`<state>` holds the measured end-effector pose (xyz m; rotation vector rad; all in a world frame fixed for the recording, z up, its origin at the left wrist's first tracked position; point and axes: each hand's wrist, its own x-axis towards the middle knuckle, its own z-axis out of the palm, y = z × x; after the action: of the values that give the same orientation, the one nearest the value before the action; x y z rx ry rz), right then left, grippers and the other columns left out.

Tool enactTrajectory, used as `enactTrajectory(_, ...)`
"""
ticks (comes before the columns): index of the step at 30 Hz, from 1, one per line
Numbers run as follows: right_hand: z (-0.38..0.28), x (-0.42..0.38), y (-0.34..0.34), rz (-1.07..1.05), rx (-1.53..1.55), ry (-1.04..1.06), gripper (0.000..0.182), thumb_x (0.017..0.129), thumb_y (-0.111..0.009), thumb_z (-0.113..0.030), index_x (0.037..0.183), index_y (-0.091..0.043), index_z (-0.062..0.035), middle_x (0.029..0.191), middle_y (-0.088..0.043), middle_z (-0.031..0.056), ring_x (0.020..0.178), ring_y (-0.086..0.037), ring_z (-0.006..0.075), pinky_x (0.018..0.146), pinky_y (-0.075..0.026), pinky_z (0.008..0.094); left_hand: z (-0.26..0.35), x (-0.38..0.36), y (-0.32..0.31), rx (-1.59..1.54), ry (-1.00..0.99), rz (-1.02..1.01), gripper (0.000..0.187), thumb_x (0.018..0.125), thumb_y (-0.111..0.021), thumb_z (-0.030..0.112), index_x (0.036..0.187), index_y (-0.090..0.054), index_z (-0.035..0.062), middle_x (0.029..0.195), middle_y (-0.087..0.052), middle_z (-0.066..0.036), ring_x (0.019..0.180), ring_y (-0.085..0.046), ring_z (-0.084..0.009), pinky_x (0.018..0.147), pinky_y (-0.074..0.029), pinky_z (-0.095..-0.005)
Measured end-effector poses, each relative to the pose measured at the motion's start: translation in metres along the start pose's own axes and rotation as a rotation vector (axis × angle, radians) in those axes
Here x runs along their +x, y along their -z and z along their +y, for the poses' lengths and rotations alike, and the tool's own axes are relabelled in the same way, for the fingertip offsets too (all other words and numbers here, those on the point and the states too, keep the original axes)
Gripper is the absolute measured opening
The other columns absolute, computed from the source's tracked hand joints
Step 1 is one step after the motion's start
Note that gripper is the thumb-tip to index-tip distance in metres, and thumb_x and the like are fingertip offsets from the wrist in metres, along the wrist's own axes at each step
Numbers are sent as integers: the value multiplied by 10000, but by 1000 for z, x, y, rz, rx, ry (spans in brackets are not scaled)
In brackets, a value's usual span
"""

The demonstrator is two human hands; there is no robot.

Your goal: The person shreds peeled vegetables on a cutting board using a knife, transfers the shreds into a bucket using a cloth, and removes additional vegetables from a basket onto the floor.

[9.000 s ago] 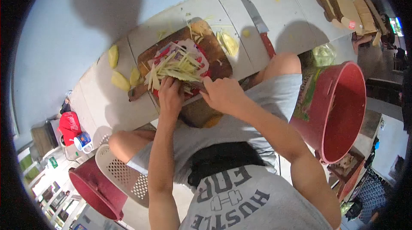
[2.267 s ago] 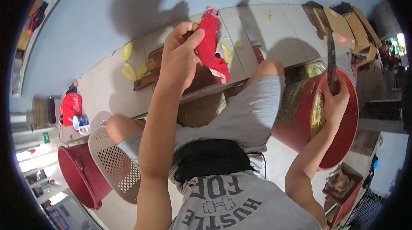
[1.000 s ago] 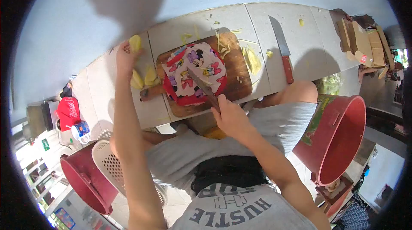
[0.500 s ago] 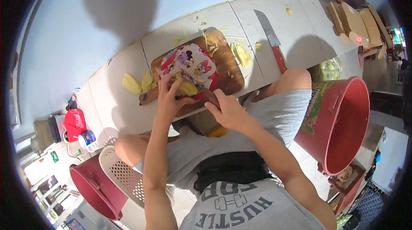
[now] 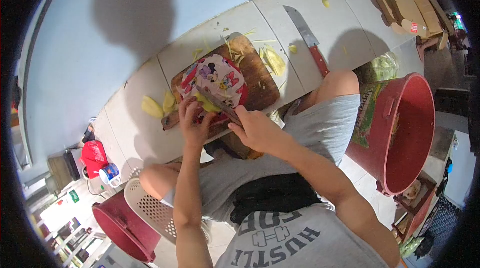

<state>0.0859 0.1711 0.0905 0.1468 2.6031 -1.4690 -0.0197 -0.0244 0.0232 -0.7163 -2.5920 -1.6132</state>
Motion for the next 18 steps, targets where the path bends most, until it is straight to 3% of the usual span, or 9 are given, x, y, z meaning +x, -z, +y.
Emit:
enactTrajectory(1,3,-1,-2,5,-1,1,338,987,-592,-272,1014,-447,32,787,-633,300,794,-632,511,677,-489,572,-3,-1,1,-1,-4,-1,463,715,-862,56,1107,-616,31,1274,-513,-166,1140,-572,-326,919,-519,-419)
enactTrajectory(3,12,-1,-7,-35,-66,-51,347,990,-583,-279,1011,-440,36,792,-632,307,788,-630,515,676,-492,570,-10,0,0,169,-222,33,359,845,-783,144,1130,-596,28,1246,-507,-171,1134,-553,-326,914,-496,-414)
enactTrajectory(6,15,-2,-7,-24,-117,-21,333,1006,-535,-301,1030,-456,21,804,-662,296,740,-667,493,661,-549,556,-14,-1,-6,151,-213,63,297,932,-687,219,1136,-583,31,1221,-495,-177,1106,-536,-326,902,-476,-409)
enactTrajectory(10,-10,-12,5,-28,-219,-36,337,1009,-533,-320,1034,-466,10,790,-667,265,730,-685,460,631,-565,529,-29,-2,-18,74,-220,120,306,945,-659,262,1132,-583,32,1219,-481,-188,1072,-526,-327,909,-458,-436)
enactTrajectory(15,-38,-24,24,-44,-360,18,326,1008,-539,-331,1016,-483,-11,756,-669,203,681,-705,395,564,-584,470,-37,4,-20,102,-283,130,505,956,-560,467,1071,-565,-25,1190,-470,-241,1049,-500,-370,925,-417,-484)
enactTrajectory(18,-41,-23,29,-90,-360,-14,317,1006,-543,-324,1017,-488,-12,754,-671,198,661,-704,388,557,-587,462,-41,4,-18,128,-296,89,561,953,-531,509,1041,-554,-45,1163,-471,-253,1042,-494,-382,923,-413,-480)
